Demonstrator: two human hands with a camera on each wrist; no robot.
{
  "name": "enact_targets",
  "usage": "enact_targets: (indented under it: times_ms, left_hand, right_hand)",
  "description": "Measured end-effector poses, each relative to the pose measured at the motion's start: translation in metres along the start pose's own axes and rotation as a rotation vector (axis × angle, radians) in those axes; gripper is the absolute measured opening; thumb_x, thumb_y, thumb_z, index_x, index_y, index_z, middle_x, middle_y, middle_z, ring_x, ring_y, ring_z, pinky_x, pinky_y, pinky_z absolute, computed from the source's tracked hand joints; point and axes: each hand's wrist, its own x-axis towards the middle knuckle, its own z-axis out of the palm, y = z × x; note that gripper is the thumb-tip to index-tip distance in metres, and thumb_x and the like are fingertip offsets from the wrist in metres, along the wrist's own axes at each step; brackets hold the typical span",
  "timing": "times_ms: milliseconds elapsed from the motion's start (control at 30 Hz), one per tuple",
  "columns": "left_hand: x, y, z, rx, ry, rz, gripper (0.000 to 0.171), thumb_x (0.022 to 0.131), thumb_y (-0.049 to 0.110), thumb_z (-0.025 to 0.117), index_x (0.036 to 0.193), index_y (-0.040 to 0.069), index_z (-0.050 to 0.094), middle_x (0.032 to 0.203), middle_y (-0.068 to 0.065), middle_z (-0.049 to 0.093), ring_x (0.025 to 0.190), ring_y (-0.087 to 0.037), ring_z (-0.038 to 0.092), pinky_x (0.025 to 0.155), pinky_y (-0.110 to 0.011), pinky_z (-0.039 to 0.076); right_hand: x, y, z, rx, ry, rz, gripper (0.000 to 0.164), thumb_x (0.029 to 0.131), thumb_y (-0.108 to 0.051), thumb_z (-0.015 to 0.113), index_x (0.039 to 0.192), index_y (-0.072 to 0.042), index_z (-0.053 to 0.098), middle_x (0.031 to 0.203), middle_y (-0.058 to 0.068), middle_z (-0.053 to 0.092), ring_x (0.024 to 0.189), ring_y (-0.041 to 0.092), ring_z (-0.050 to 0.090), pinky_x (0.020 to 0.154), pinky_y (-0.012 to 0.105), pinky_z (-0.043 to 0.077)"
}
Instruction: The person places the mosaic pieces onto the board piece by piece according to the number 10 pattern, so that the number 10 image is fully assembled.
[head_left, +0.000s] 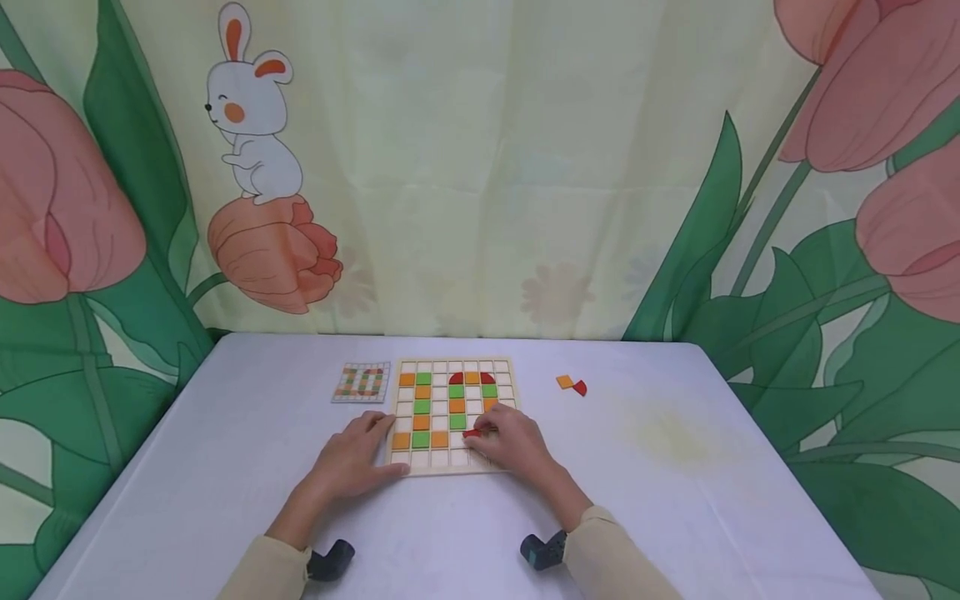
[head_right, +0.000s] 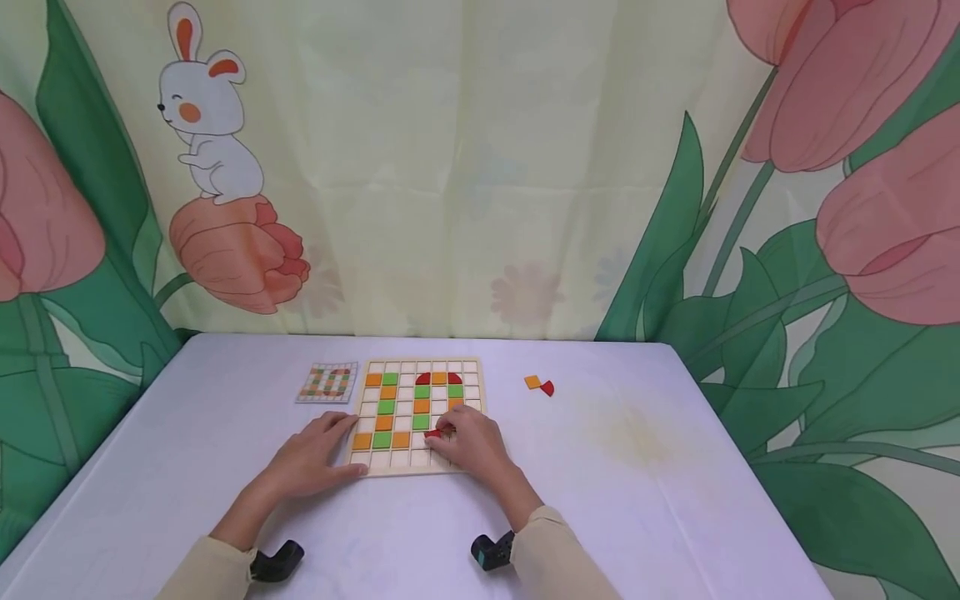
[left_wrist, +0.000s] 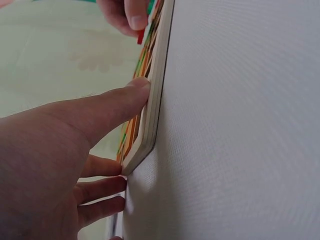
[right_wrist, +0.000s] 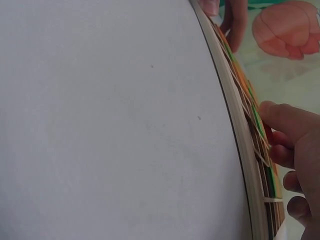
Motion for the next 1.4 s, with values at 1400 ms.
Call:
enact_targets:
  times_ms: [1400]
  left_hand:
    - [0.002, 0.001, 0.002, 0.010, -0.019, -0.021, 0.087, 0.076, 0.056, 0.074, 0.144, 0.011, 0.045, 0.143, -0.012, 0.046, 0.128, -0.031, 0.047, 0.101, -0.055, 0.041]
  right_hand:
    - [-0.001, -0.011, 0.006, 0.119, -0.092, 0.002, 0.011, 0.086, -0.025, 0.073, 0.097, -0.024, 0.075, 0.101, -0.010, 0.067, 0.102, 0.011, 0.060, 0.092, 0.035, 0.051]
